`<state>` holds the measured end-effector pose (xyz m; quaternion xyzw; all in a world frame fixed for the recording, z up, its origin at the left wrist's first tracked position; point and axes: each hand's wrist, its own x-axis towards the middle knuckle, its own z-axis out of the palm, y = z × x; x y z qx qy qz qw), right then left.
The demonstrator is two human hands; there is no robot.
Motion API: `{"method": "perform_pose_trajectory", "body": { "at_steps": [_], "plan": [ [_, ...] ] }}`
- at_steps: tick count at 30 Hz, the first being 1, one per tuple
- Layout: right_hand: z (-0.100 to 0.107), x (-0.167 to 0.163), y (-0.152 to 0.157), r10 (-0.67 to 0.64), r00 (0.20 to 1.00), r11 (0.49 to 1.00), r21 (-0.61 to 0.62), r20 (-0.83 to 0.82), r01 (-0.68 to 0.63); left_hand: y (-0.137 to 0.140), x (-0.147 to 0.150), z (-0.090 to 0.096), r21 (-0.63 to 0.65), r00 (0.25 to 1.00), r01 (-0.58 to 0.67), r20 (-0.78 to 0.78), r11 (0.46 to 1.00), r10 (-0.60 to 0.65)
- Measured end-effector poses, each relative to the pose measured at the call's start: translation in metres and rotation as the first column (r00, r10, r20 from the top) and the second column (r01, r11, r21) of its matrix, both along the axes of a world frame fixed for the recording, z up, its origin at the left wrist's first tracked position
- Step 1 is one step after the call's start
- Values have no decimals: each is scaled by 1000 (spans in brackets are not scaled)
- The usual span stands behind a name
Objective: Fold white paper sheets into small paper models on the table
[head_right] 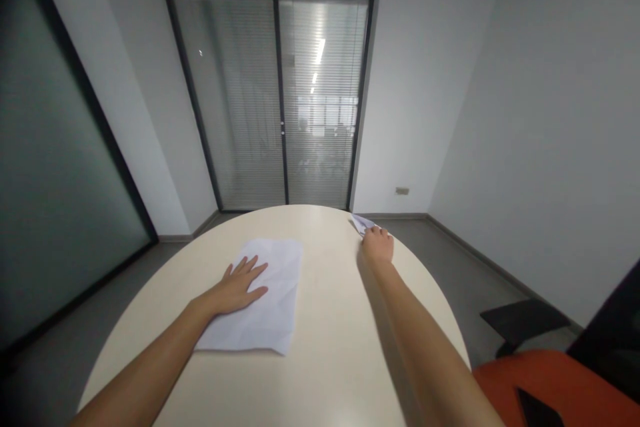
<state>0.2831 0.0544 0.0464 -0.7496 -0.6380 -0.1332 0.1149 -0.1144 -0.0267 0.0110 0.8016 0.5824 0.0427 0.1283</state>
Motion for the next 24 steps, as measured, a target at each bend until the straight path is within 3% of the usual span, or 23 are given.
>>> {"method": "perform_pose_trajectory", "body": {
  "at_steps": [4,17,21,24],
  "plan": [
    [-3,21,2,-109,994,991,-75,21,110,-1,-1,2,38,1000,23,-1,999,-23],
    [3,24,12,-119,993,985,-126,10,119,-2,-6,0,15,989,41,140,999,-43],
    [7,21,12,-117,993,989,-92,-17,115,-3,-6,3,18,988,37,150,999,-40],
    [20,13,6,-98,993,995,-1,-73,98,-5,-4,7,18,987,18,159,1000,-21]
  ]
}}
